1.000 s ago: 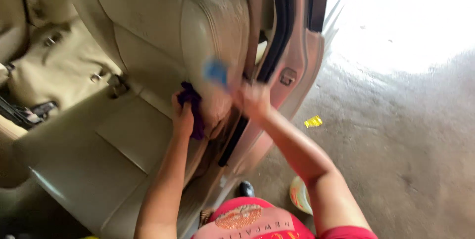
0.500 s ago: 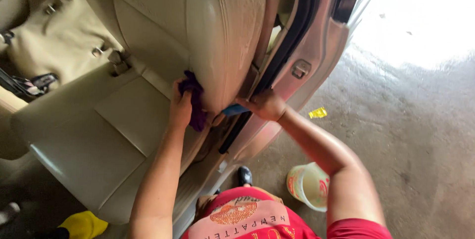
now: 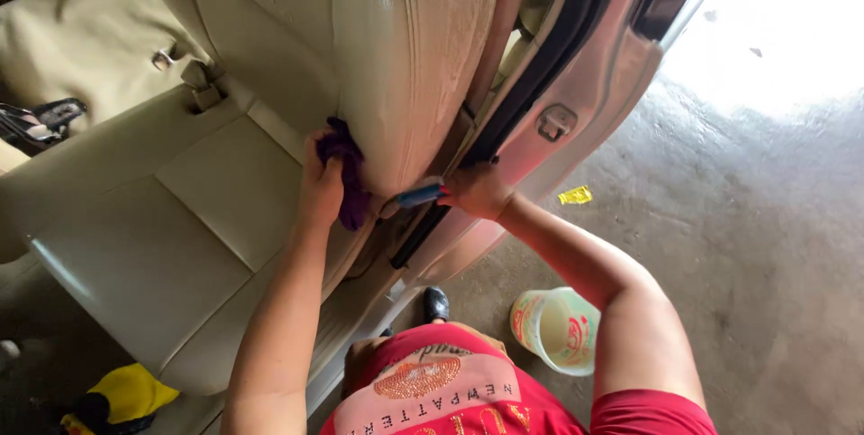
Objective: Cleaning a leather car seat with a brush, spray, and cloth.
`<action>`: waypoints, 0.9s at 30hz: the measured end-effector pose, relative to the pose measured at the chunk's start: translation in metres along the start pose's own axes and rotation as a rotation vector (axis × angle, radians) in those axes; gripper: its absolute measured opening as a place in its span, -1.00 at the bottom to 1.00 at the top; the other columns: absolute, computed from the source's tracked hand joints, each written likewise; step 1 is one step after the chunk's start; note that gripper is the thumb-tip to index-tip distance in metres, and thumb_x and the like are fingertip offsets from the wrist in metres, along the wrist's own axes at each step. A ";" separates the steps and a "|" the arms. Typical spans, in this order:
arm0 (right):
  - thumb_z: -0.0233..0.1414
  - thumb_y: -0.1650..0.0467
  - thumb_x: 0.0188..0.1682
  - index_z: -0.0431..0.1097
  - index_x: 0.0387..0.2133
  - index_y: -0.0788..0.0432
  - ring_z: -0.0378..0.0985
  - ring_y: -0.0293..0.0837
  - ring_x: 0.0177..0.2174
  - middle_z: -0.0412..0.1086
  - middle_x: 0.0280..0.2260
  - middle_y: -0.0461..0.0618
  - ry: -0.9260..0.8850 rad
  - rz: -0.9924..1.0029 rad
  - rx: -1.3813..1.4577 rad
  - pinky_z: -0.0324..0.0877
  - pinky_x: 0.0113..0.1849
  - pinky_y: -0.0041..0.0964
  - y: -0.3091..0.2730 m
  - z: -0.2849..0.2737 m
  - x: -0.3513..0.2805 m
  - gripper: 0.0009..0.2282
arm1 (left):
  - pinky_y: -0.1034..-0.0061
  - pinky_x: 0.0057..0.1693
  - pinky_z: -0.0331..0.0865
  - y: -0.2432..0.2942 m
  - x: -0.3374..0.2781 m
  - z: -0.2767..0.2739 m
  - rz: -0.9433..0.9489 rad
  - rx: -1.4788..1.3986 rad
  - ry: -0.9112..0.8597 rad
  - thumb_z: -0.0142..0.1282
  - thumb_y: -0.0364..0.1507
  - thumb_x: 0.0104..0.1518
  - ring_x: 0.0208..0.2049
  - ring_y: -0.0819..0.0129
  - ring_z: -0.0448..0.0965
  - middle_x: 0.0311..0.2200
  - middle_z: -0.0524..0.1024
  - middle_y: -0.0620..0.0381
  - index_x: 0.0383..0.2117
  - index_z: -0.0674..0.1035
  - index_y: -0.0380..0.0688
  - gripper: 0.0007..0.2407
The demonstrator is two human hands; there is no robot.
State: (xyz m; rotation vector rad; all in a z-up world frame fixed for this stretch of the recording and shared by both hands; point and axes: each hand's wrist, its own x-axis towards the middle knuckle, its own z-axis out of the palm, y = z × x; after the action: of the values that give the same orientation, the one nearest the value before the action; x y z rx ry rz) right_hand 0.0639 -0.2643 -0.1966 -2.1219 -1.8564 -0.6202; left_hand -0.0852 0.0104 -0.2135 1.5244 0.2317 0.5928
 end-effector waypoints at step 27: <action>0.09 0.41 0.09 0.24 0.31 0.03 0.52 0.05 -0.58 0.49 -0.33 0.19 0.426 0.414 -0.120 0.40 -0.52 -0.08 -0.048 -0.166 0.157 -0.53 | 0.29 0.07 0.33 -0.044 0.001 0.010 0.195 0.148 0.080 -0.18 -0.49 0.18 -0.14 0.18 0.33 -0.17 0.30 -0.03 -0.01 0.29 -0.27 -0.74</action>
State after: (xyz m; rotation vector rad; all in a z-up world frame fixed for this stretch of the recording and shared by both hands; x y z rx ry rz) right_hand 0.0074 -0.1953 0.0195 -2.1414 -1.1431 -0.9996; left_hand -0.0700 0.0053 -0.2553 1.6795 0.1922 0.8072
